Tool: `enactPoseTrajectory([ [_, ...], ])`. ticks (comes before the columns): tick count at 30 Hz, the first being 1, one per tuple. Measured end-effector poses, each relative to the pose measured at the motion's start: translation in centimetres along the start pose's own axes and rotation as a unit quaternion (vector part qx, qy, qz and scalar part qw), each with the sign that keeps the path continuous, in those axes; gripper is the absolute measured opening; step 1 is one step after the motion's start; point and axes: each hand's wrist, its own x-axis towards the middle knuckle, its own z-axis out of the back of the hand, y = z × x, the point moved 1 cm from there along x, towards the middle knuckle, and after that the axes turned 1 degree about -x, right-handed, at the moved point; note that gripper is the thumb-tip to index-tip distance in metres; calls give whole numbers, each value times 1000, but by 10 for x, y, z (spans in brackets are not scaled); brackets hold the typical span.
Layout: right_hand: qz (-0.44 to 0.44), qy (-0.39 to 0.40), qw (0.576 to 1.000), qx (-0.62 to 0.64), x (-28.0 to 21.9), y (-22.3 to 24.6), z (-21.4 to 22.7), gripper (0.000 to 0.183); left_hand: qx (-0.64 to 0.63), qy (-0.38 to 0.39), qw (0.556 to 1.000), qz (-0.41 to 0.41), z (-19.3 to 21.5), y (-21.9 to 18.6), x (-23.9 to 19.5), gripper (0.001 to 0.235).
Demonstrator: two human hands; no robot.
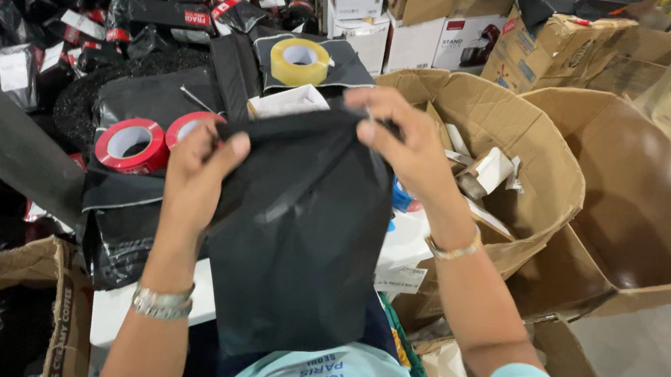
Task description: The person packs various items into black plastic mailing bags, sealing them with adhesive tape and applying shipping labels.
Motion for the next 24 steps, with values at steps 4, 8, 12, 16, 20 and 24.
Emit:
enactPoseTrajectory([
  [4, -71, -21, 997, 11, 34, -11, -11, 29, 15, -69, 993, -96, 2, 19, 32, 14],
  [8, -149, 1, 986, 71, 48, -43, -16, 23, -91, -54, 993, -51, -4, 28, 48, 8],
  [12, -102, -32, 994, 14, 36, -47, -25, 24, -104, -45, 993, -33, -17, 8, 37, 8],
  [16, -52, -14, 998, -25, 15, -60, -27, 18, -117, -28, 993, 13, -38, 2, 16, 6],
  [20, -144, 57, 988, -17, -8, -126, -19, 21, -134, 3, 990, 39, -34, 23, 8, 10],
  [24, -52, 148, 986, -54, -14, -188, -6, 24, -159, -4, 986, 39, -21, 64, 5, 11],
])
